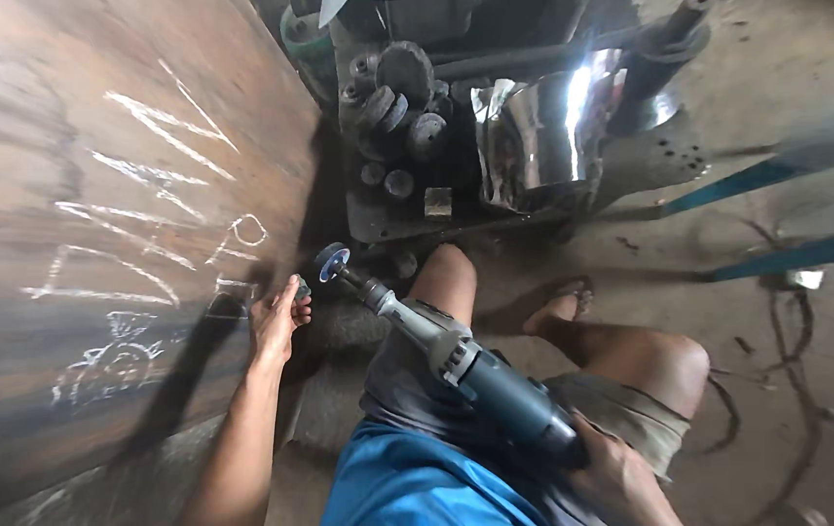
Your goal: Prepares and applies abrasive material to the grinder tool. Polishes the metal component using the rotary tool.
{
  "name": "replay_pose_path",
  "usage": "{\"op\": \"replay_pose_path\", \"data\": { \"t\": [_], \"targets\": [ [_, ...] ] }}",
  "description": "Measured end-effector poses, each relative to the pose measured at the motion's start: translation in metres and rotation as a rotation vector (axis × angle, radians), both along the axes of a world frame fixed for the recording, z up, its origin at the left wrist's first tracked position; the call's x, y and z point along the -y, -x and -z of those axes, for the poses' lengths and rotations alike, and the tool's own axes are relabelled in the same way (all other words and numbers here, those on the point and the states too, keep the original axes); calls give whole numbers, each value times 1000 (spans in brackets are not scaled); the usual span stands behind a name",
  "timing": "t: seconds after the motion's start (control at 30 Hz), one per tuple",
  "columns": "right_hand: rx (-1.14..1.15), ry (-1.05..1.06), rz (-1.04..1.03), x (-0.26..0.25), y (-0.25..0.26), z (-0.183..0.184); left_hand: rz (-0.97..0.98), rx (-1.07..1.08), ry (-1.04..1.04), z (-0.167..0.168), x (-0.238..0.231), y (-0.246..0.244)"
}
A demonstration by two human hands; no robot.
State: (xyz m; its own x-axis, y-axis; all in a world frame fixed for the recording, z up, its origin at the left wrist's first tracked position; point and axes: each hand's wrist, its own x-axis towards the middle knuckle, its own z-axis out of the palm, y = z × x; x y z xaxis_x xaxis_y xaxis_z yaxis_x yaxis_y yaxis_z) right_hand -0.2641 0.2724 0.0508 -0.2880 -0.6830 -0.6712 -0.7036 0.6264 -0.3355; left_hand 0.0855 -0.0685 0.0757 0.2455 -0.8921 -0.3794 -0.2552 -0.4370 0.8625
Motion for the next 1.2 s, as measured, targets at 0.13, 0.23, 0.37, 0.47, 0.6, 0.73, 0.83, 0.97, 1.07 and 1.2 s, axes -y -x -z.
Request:
{"op": "replay_pose_path", "data": {
  "t": [0.13, 0.23, 0.37, 0.47, 0.6, 0.73, 0.83, 0.97, 1.07, 1.2],
  "targets": [
    [-16, 12, 0, -1, -1, 2, -6, 21, 2, 0, 1, 2],
    [-16, 9, -2, -1, 0, 3, -5, 19, 5, 2, 2, 3],
    [-21, -26, 4, 2, -1, 3, -3, 32, 3, 2, 3, 5],
    [-15, -4, 3, 2, 0, 2, -10, 34, 5, 2, 2, 6],
    [-37, 57, -9, -1, -2, 3, -15, 28, 14, 5, 3, 4],
    [-44, 57, -9, -1, -2, 6, -29, 10, 4, 7, 5, 6],
    [-44, 64, -7, -2, -2, 8, -44, -5, -6, 9, 7, 8],
    [-20, 33, 2, -1, 0, 7, -3, -23, -15, 5, 7, 15],
    [-25, 38, -1, -1, 0, 8, -5, -22, 3, 5, 8, 19],
    [-30, 60, 5, -2, -1, 7, -14, 11, 22, 6, 10, 20]
  ]
}}
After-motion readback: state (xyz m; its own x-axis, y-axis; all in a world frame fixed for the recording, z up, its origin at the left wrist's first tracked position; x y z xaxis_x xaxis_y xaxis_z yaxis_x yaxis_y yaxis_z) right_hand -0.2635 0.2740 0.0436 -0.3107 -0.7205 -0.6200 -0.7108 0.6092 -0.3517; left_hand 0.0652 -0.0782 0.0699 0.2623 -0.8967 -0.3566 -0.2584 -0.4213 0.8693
